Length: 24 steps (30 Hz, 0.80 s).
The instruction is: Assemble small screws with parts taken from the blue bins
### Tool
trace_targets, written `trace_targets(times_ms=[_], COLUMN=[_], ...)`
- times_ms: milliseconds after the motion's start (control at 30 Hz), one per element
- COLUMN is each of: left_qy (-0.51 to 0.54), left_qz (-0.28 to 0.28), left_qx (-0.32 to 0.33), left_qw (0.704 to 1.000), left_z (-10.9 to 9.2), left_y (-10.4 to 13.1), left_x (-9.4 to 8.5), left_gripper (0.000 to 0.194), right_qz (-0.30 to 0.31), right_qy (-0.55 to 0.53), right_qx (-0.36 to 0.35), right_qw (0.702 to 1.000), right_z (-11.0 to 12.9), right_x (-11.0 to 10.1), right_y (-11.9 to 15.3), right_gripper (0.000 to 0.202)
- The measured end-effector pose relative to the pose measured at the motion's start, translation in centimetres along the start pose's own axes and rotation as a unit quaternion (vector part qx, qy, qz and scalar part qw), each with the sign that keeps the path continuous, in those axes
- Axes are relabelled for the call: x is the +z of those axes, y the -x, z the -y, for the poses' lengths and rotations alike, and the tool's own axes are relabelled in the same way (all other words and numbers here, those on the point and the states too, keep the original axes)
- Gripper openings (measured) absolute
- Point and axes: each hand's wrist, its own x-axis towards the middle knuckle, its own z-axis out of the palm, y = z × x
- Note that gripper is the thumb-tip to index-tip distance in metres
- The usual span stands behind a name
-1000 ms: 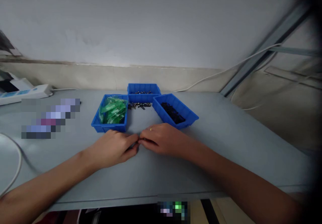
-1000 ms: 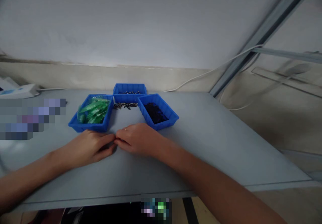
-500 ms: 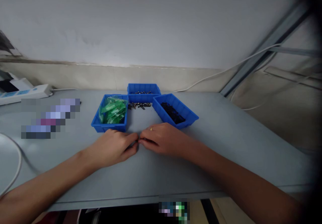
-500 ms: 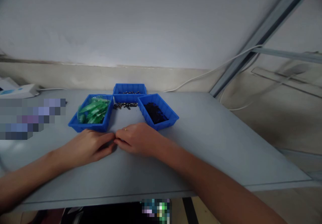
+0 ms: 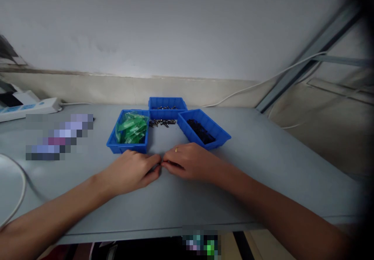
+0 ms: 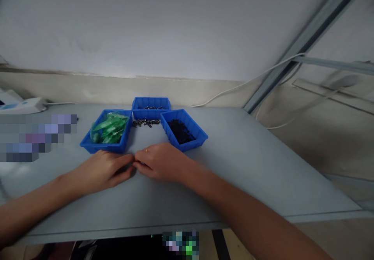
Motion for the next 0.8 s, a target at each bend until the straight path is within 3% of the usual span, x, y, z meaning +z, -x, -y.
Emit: trace_targets(times_ms=[433,800], left_qy=[-0.009,-0.014], left_qz=[-0.006,0.001], left_qx=[0.003,-0.013], left_qw=[1.000,1.000], left_z=[0.02,0.21], left_y=[0.01,0.13], left_x=[-0.05,0.18], left_gripper=[0.020,0.022], right_qz=[-0.012,0.029], right_qy=[0.005,-0.008], right_qx=[-0.004,0.039], right_qw=[1.000,0.999], right_z=[-0.01,0.04], right_x=[0.02,-0.38], right_y=[0.06,-0.03], right_gripper=[0.021,0.018])
